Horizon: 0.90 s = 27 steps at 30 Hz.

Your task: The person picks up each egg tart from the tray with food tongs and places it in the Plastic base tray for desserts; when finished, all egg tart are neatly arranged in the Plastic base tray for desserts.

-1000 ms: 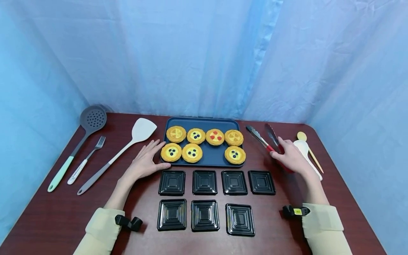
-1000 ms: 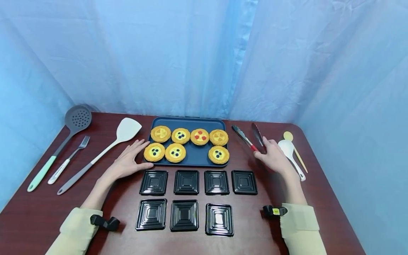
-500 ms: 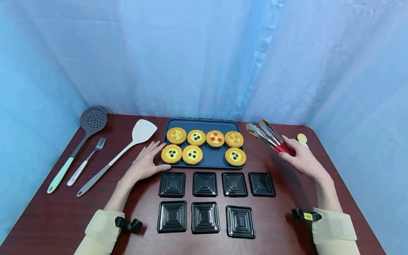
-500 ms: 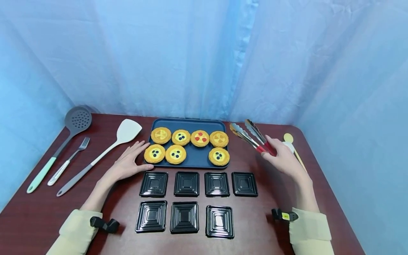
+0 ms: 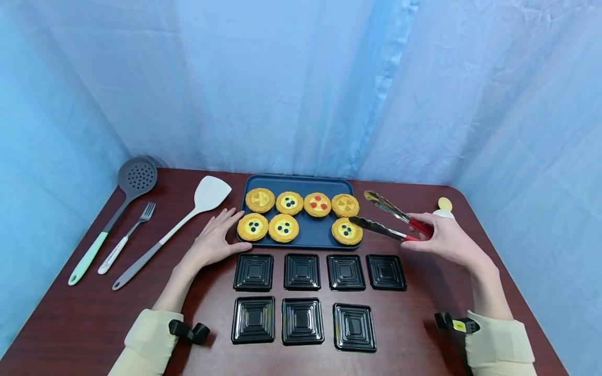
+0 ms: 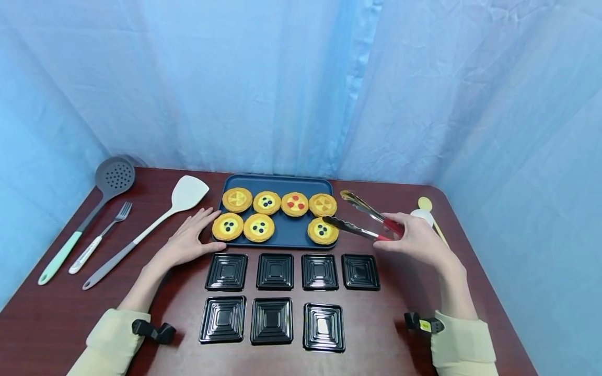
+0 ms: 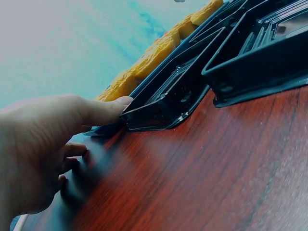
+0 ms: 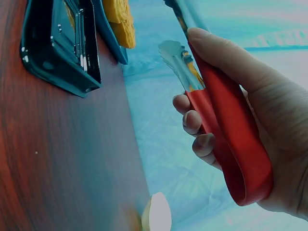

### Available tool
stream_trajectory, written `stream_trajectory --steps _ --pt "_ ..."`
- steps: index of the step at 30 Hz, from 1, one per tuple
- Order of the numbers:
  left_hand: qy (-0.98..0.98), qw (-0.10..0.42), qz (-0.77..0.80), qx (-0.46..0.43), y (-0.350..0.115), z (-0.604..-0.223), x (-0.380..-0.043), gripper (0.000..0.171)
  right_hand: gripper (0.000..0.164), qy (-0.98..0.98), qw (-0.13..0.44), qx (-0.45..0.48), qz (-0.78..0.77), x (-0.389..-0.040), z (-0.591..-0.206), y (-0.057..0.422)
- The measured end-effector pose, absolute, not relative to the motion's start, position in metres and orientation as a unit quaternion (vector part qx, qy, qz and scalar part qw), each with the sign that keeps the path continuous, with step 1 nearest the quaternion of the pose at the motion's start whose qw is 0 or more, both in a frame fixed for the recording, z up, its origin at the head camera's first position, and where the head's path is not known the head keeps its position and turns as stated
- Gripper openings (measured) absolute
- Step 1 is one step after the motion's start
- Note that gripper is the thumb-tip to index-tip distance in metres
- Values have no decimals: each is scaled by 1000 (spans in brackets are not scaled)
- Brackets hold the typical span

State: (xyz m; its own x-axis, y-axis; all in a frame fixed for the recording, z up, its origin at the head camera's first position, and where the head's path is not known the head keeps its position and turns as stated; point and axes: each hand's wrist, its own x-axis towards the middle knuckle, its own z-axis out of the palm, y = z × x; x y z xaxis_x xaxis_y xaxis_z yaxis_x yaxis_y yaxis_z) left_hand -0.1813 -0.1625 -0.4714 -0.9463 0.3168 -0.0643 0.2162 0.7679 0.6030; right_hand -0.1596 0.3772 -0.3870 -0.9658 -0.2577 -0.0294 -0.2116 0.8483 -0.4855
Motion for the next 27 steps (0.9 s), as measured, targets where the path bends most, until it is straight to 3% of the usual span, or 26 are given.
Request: stream_trajectory --steps 11,27 --pt "937 83 309 141 -162 -470 -181 93 74 963 98 -137 -211 -155 -382 372" --pt "937 81 310 142 -162 -471 -182 92 65 972 104 -151 -145 -155 -385 366"
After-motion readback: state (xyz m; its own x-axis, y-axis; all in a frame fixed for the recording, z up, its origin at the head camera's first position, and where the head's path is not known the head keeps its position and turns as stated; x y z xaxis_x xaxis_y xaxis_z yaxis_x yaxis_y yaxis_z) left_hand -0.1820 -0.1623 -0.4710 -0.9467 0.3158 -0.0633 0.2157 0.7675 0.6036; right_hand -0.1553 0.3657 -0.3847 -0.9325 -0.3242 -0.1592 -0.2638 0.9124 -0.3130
